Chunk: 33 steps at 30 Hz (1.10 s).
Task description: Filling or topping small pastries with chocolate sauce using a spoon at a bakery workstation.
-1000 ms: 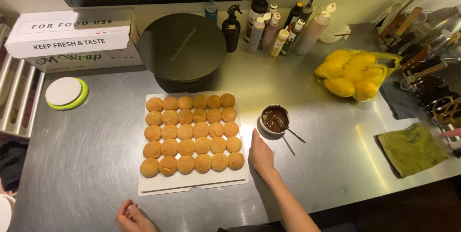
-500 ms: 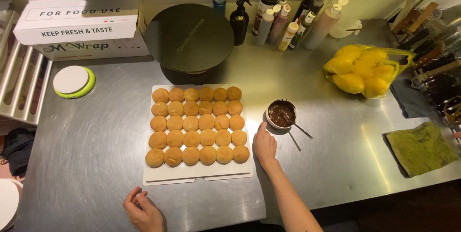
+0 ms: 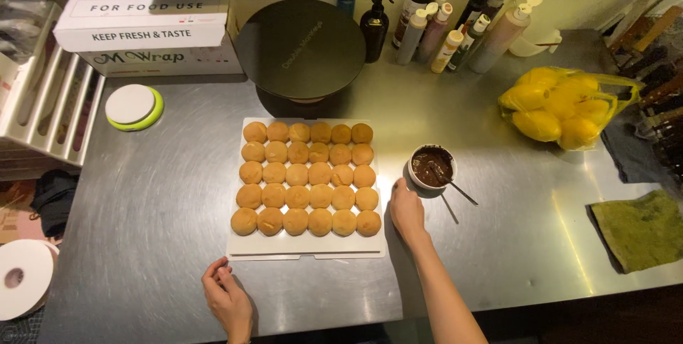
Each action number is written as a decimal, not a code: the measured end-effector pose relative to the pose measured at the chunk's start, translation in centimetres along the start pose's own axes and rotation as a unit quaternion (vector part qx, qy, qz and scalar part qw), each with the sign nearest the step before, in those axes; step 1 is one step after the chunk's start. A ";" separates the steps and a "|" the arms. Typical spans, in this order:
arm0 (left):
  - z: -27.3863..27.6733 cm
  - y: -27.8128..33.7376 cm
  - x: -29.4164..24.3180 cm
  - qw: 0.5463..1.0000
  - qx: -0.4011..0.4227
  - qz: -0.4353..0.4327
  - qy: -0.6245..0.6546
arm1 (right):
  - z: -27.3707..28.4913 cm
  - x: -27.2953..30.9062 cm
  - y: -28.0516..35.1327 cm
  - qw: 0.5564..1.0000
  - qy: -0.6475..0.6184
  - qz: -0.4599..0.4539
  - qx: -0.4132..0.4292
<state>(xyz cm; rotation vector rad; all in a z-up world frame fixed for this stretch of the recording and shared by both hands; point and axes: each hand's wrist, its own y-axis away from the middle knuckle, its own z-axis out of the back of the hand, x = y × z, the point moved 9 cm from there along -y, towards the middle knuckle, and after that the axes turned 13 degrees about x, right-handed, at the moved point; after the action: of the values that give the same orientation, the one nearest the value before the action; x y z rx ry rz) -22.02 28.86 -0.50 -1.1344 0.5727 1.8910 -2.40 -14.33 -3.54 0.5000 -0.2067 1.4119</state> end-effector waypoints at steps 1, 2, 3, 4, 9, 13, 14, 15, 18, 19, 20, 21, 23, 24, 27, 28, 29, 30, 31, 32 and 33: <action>-0.4 -0.5 -0.1 0.999 0.026 0.009 0.031 | 1.1 0.7 1.9 0.999 -0.052 0.012 0.008; -0.5 -1.4 -0.1 0.999 0.024 0.007 0.032 | 1.5 1.7 4.3 0.999 -0.052 0.013 0.006; -1.0 -2.4 0.2 0.996 0.047 0.009 0.072 | 1.8 1.4 6.8 0.974 -0.226 -0.010 -0.007; -1.6 -3.0 0.7 0.991 0.072 0.013 0.111 | 1.4 1.0 9.7 0.919 -0.393 -0.035 -0.017; -2.6 -3.9 -2.3 0.988 0.120 0.066 0.073 | -2.2 3.7 16.9 0.900 -0.433 -0.056 -0.004; -3.2 -3.6 -1.7 0.985 0.107 0.114 0.069 | -3.0 4.3 17.2 0.901 -0.427 -0.069 -0.027; -2.9 -3.2 -2.6 0.985 0.113 0.109 0.070 | -2.9 4.1 16.9 0.900 -0.428 -0.072 -0.033; -2.9 -2.7 -2.7 0.975 0.122 0.154 0.100 | -2.9 4.0 16.6 0.906 -0.413 -0.080 -0.039; -3.0 -0.8 -3.1 0.963 0.142 0.190 0.129 | -2.1 3.4 16.2 0.919 -0.378 -0.094 -0.062; -3.0 -0.3 -3.2 0.964 0.147 0.182 0.129 | -1.7 3.2 16.2 0.925 -0.360 -0.096 -0.077; -3.1 -0.2 -2.7 0.963 0.151 0.180 0.129 | -1.6 3.3 16.0 0.924 -0.360 -0.097 -0.081; -3.3 -0.2 -2.5 0.964 0.165 0.162 0.129 | -1.1 3.6 15.9 0.925 -0.356 -0.083 -0.100; -3.3 -0.3 -2.0 0.964 0.181 0.144 0.133 | 0.5 5.1 15.4 0.926 -0.349 -0.068 -0.122; -3.1 -0.4 -1.8 0.963 0.188 0.126 0.149 | 1.2 6.3 15.2 0.921 -0.366 -0.065 -0.119; -1.9 -0.4 -2.8 0.966 0.199 0.071 0.150 | 0.9 6.7 13.5 0.922 -0.365 -0.042 -0.124; -1.2 -0.7 -3.7 0.970 0.198 0.032 0.135 | 0.4 6.9 12.8 0.928 -0.349 -0.018 -0.131; -0.9 -0.9 -3.9 0.970 0.205 0.029 0.132 | 0.0 7.0 13.0 0.926 -0.352 -0.023 -0.135; -0.5 -1.1 -5.1 0.973 0.201 -0.025 0.109 | -0.2 7.4 13.0 0.937 -0.323 -0.014 -0.131; -0.2 -1.1 -6.4 0.974 0.196 -0.078 0.086 | -0.3 7.7 13.1 0.947 -0.293 -0.005 -0.128; -0.3 -1.1 -6.7 0.973 0.199 -0.079 0.087 | -0.2 7.7 13.3 0.947 -0.292 -0.007 -0.130; -0.4 -1.1 -7.3 0.972 0.199 -0.091 0.084 | -0.3 7.9 13.5 0.954 -0.276 -0.007 -0.115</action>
<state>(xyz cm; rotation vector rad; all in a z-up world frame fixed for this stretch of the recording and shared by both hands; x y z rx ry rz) -19.12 26.09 5.74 -1.0435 0.8679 1.4496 -14.28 -6.10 2.43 0.6924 -0.8077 1.1866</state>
